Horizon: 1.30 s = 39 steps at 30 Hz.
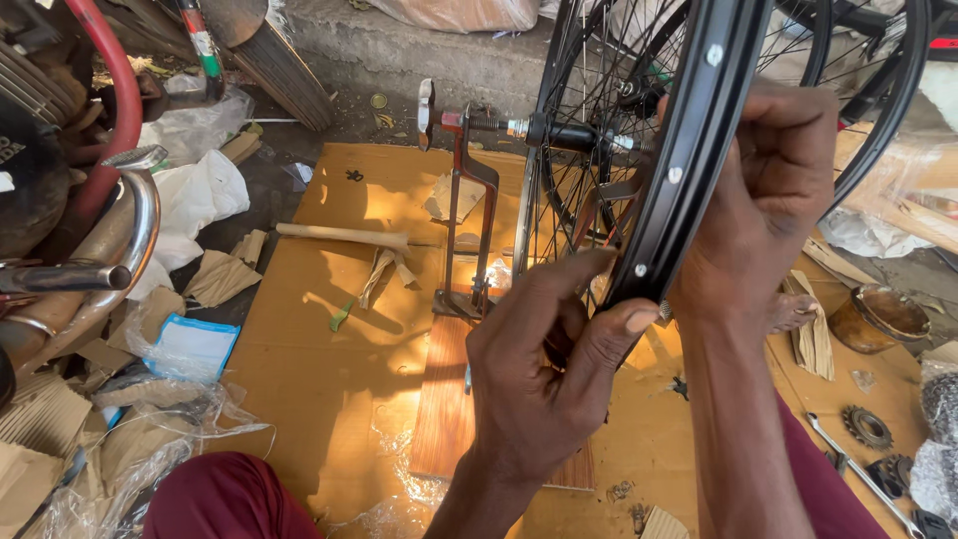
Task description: The person sits on the floor and repeatedly presses small metal reflectors into the rim of a bicycle wheel mounted on a truing stand. They rotate the wheel to access different sections and continue installing the reflectors one by one.
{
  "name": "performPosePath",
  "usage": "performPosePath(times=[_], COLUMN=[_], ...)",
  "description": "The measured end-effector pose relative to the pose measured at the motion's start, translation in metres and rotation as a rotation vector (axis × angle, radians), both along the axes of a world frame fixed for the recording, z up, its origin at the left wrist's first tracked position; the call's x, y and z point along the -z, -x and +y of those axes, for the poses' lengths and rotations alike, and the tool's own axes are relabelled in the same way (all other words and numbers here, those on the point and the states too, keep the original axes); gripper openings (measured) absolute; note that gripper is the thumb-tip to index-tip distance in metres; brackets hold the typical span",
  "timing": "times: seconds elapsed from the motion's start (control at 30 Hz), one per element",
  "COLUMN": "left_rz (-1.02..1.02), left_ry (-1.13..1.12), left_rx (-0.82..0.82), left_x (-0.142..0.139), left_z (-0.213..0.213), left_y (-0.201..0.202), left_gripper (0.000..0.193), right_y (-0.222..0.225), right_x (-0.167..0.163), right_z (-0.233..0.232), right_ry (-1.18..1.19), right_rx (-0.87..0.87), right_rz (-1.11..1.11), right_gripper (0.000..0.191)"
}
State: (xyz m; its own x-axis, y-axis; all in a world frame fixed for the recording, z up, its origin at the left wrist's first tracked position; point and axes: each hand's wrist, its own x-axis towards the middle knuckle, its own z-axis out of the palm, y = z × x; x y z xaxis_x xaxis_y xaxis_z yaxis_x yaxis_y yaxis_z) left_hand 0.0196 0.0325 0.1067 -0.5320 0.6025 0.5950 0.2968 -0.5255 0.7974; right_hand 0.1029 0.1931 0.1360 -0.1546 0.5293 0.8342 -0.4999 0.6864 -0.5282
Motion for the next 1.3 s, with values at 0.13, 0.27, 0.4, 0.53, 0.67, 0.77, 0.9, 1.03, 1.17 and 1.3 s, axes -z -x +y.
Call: performPosePath(times=[0.13, 0.27, 0.4, 0.53, 0.67, 0.77, 0.9, 1.03, 1.17, 1.3], left_rz=[0.136, 0.199, 0.202, 0.194, 0.188, 0.185, 0.187, 0.201, 0.200, 0.190], left_ry=[-0.096, -0.097, -0.101, -0.099, -0.086, -0.083, -0.086, -0.074, -0.079, -0.086], left_rx=[-0.037, 0.010, 0.000, 0.004, 0.030, 0.033, 0.034, 0.013, 0.028, 0.040], left_x=[0.004, 0.015, 0.019, 0.019, 0.019, 0.020, 0.023, 0.024, 0.023, 0.021], left_z=[-0.007, -0.007, -0.003, -0.008, -0.008, -0.007, -0.008, -0.005, -0.002, -0.004], left_y=[0.004, 0.002, 0.001, -0.001, 0.001, 0.002, 0.001, 0.001, 0.003, 0.004], left_gripper=[0.031, 0.013, 0.011, 0.009, 0.010, 0.011, 0.009, 0.014, 0.016, 0.018], right_y=[-0.007, -0.002, 0.003, 0.009, 0.008, 0.000, -0.001, 0.010, 0.022, 0.019], right_x=[0.008, 0.010, 0.007, 0.009, -0.003, -0.012, -0.013, -0.011, -0.010, -0.006], right_z=[-0.014, -0.014, -0.006, -0.013, -0.016, -0.019, -0.027, -0.038, -0.038, -0.028], right_ry=[0.130, 0.211, 0.052, 0.142, 0.205, 0.153, -0.078, -0.497, -0.379, -0.297], right_rx=[-0.166, -0.258, -0.353, -0.372, -0.446, -0.337, 0.025, 0.615, 0.535, 0.129], right_rz=[-0.111, -0.201, -0.198, -0.124, -0.140, -0.237, -0.275, -0.226, -0.117, -0.120], right_gripper=[0.020, 0.030, 0.035, 0.021, 0.026, 0.023, 0.034, 0.051, 0.051, 0.025])
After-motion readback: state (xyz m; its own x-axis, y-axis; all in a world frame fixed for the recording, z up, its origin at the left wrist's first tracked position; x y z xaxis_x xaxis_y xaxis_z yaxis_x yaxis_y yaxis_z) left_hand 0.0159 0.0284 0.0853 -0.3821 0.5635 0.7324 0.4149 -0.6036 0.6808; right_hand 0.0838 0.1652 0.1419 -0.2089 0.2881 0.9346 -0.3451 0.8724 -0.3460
